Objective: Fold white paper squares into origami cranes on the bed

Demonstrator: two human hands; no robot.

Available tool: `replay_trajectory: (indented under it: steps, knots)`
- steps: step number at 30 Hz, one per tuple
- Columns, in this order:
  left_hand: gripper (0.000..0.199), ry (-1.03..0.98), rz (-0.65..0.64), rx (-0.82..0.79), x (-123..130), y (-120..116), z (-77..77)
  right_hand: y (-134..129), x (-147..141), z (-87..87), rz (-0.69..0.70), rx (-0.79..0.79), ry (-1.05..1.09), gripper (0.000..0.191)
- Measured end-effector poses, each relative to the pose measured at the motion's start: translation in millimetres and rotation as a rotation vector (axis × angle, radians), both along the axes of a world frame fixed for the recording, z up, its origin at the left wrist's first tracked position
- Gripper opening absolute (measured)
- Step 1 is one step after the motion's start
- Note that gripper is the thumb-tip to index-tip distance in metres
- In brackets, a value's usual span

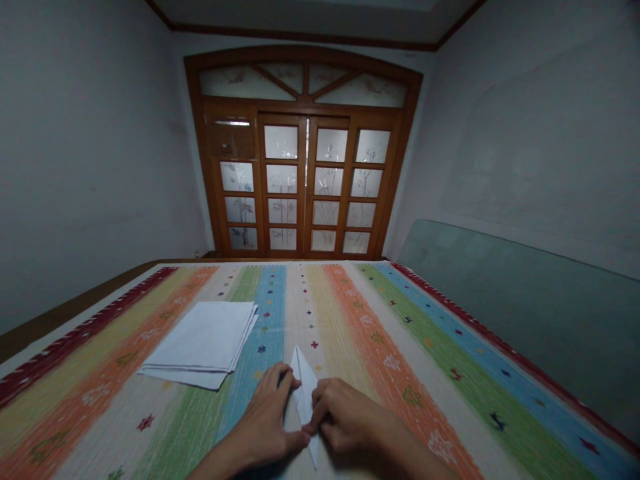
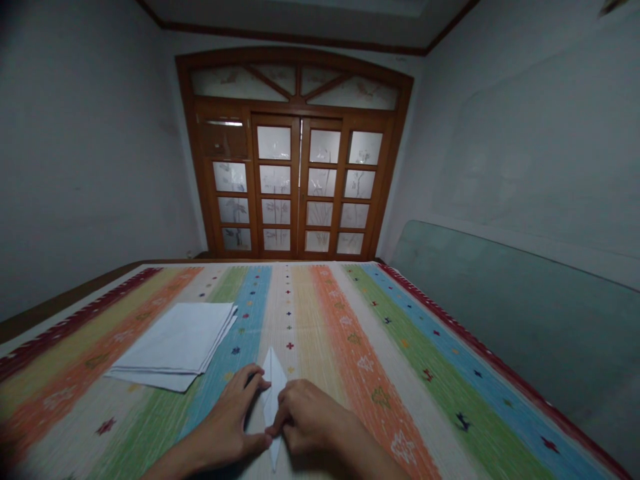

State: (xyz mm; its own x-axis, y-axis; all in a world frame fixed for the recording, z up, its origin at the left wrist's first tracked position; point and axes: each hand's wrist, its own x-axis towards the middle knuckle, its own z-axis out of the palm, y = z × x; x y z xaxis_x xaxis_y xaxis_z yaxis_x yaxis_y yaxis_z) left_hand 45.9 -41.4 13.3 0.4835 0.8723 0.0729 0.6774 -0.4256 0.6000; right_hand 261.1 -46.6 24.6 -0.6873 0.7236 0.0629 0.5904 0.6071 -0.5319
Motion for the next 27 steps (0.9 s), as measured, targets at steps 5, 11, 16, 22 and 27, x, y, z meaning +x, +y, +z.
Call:
replay_trajectory:
  steps: [5,11,16,22,27]
  knots:
    - [0.07,-0.005,-0.013,0.028,0.1,1.0,-1.5,0.1,0.9,-0.4,-0.011,-0.017,0.013,0.037]
    - [0.071,0.049,0.009,-0.008,3.1,-2.2,0.6,-0.9,-0.8,4.8,-0.043,-0.024,0.028,0.033]
    - [0.079,0.058,0.027,-0.041,4.3,-4.0,4.7,1.1,-3.3,5.4,-0.029,-0.04,0.005,0.039]
    - [0.081,0.054,0.013,-0.045,2.1,-2.4,1.9,1.4,-2.4,-0.1,-0.03,-0.031,0.013,0.04]
    - [0.082,0.035,0.016,-0.019,1.1,-1.5,-0.9,1.5,-2.3,-4.4,-0.035,-0.007,0.051,0.039]
